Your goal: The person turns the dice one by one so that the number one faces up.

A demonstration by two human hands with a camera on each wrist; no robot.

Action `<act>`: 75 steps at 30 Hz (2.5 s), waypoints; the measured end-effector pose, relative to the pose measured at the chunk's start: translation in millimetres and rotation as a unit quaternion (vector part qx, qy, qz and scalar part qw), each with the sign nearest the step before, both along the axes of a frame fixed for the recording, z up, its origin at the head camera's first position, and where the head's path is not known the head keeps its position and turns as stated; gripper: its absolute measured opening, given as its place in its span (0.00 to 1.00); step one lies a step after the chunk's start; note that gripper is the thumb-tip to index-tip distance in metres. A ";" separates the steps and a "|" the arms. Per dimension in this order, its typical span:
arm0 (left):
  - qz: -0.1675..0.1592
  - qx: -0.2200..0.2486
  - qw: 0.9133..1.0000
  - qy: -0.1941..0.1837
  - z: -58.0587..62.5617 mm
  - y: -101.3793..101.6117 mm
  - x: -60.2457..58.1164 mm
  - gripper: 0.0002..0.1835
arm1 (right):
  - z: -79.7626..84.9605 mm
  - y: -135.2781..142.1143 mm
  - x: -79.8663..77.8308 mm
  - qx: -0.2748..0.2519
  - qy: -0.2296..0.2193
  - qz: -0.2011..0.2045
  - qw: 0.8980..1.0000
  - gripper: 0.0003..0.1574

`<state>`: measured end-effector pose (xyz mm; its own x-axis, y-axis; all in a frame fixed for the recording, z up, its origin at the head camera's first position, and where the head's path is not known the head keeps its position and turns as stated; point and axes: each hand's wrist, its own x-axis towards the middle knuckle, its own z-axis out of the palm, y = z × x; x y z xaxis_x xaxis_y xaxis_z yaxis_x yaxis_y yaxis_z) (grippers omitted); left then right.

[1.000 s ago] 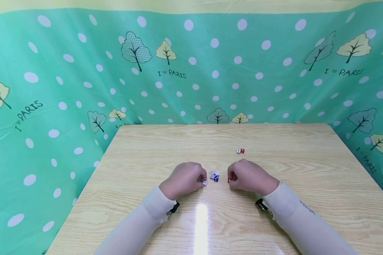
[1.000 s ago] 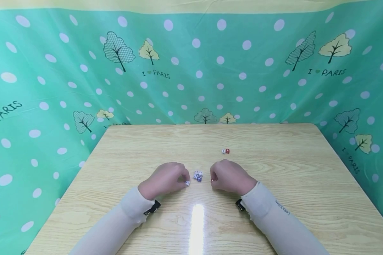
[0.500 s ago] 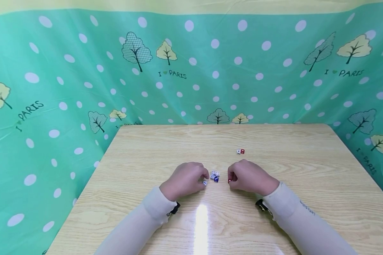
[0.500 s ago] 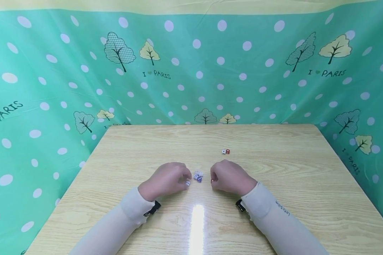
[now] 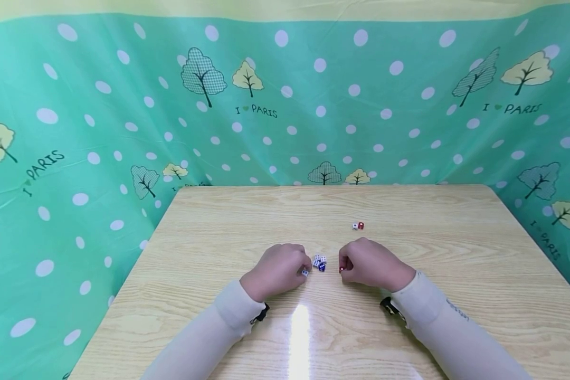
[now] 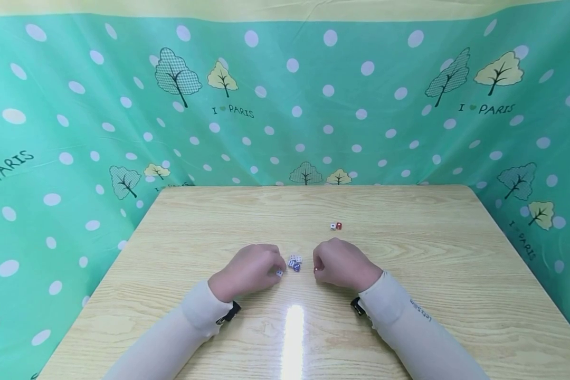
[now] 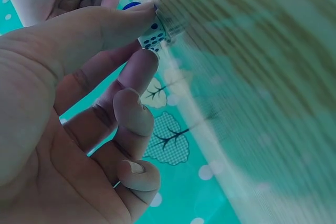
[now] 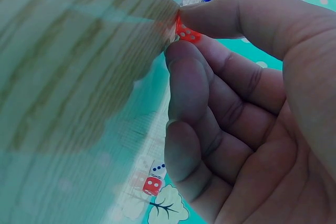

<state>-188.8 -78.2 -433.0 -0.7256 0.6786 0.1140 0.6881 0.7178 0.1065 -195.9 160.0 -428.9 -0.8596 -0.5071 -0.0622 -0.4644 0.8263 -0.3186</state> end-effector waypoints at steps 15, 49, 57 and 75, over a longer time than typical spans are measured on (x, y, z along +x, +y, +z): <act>-0.001 0.006 1.000 0.000 2.6 -2.0 -1.9 0.05 | -2.3 0.0 -1.5 -0.002 0.010 0.007 1.000 0.11; 0.036 0.024 0.998 -0.050 -1.4 -8.2 -7.4 0.04 | -2.4 -0.2 -1.7 0.003 0.006 -0.001 1.000 0.11; 0.032 0.027 0.998 -0.049 -4.1 -8.0 -8.4 0.02 | -3.1 0.2 -1.9 0.002 0.008 0.001 1.000 0.11; 0.055 0.017 0.997 -0.059 -1.4 -10.1 -10.3 0.04 | 0.3 1.0 -2.4 -0.002 0.015 0.006 1.000 0.10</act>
